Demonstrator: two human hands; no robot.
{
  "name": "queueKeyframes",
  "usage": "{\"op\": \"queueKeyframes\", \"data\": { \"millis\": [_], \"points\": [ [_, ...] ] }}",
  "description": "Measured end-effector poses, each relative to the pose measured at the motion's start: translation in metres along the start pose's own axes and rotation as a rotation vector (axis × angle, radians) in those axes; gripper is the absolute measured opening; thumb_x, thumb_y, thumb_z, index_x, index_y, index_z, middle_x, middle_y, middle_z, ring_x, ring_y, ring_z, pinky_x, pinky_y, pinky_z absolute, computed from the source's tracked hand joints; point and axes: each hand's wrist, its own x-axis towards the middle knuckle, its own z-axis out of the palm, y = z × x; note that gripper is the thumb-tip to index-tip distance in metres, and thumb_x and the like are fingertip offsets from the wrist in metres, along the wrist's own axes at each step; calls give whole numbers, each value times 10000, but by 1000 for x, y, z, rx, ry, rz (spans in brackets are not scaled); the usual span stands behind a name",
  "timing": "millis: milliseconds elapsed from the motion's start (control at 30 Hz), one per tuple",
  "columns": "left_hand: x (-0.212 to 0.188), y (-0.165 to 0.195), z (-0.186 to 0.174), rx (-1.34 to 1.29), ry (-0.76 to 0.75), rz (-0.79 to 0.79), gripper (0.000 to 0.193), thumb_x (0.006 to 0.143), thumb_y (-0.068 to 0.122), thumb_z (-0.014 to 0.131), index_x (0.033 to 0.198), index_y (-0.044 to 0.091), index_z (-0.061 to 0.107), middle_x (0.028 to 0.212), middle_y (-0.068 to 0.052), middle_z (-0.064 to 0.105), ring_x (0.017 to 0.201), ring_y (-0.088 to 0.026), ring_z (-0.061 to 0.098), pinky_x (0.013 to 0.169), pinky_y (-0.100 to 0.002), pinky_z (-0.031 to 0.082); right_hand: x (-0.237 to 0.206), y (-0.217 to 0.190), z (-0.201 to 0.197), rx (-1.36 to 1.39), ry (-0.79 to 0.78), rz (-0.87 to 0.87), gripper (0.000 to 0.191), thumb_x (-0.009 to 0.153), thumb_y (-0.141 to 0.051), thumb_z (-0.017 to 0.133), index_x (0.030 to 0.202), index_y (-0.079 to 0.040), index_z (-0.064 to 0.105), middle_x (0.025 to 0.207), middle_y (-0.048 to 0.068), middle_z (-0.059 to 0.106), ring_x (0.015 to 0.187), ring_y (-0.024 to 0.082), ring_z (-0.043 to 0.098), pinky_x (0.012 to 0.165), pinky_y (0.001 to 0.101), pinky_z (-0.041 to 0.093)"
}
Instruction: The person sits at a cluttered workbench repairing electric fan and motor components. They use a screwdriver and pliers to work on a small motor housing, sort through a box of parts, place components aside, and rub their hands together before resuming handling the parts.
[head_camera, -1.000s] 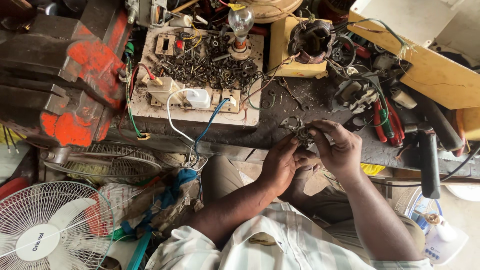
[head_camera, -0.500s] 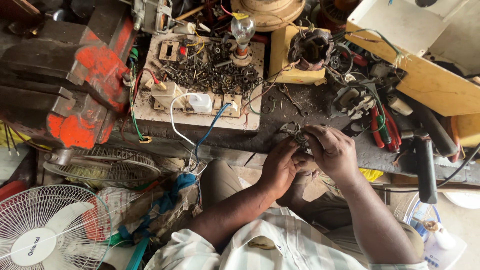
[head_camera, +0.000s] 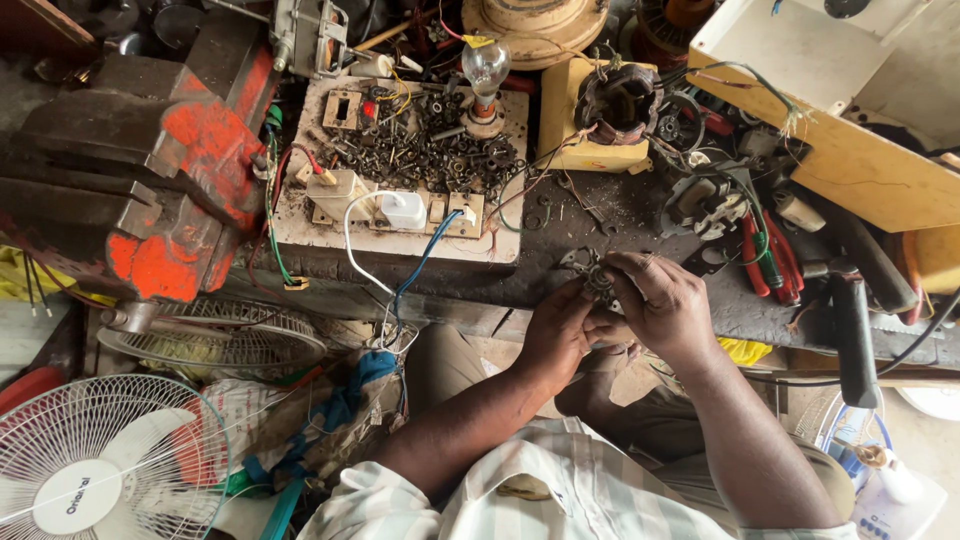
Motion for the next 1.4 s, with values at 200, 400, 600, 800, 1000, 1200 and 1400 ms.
{"op": "queueKeyframes", "data": {
  "millis": [200, 400, 600, 800, 1000, 1200, 1400],
  "points": [
    [3, -5, -5, 119, 39, 22, 214, 1127, 179, 507, 1239, 33, 617, 1002, -82, 733, 913, -190, 746, 850, -359, 600, -2, 1, 2, -26, -9, 1, 265, 889, -47, 773, 1139, -59, 685, 1009, 113, 749, 885, 306, 743, 757, 376, 591],
    [2, -6, -11, 118, 33, 27, 212, 1121, 162, 501, 1232, 20, 612, 1015, -91, 733, 926, -205, 755, 884, -384, 619, -2, 5, 3, -11, -19, 2, 264, 891, -60, 783, 1135, -64, 682, 1002, 109, 747, 896, 306, 745, 761, 373, 593],
    [6, 3, -6, 166, 23, 33, 224, 1086, 138, 517, 1253, 20, 610, 1044, -106, 732, 883, -229, 774, 803, -379, 635, -1, 3, 2, -9, -5, -22, 258, 894, -42, 777, 1134, -57, 683, 987, 113, 740, 880, 304, 744, 756, 371, 592],
    [-19, 50, -1, 1310, 31, 370, 262, 1040, 54, 547, 1260, -2, 680, 1079, -162, 756, 871, -282, 778, 737, -336, 609, 2, 4, 2, 29, -17, 16, 237, 905, -17, 766, 1127, -42, 688, 959, 117, 736, 854, 298, 741, 729, 363, 588],
    [-19, 87, 3, 1834, -163, 1005, 411, 974, -36, 554, 1380, -29, 610, 1267, -195, 716, 955, -295, 760, 758, -375, 596, 5, 3, -3, 18, -50, -7, 248, 893, -4, 751, 1133, -48, 704, 996, 118, 730, 886, 308, 733, 757, 380, 591],
    [23, 108, 9, 2119, -268, 930, 389, 960, 39, 543, 1332, -13, 640, 1220, -159, 732, 949, -257, 721, 826, -395, 558, 10, -2, -7, 2, -87, -6, 252, 879, 8, 743, 1119, -66, 719, 1069, 115, 728, 945, 313, 716, 804, 389, 588],
    [21, 126, 9, 2115, -427, 854, 341, 969, 121, 551, 1273, 10, 659, 1140, -104, 732, 987, -258, 712, 871, -396, 548, 9, -2, -11, 17, -115, -41, 247, 892, 18, 726, 1117, -84, 710, 1102, 105, 720, 986, 303, 718, 835, 380, 591]
  ]
}}
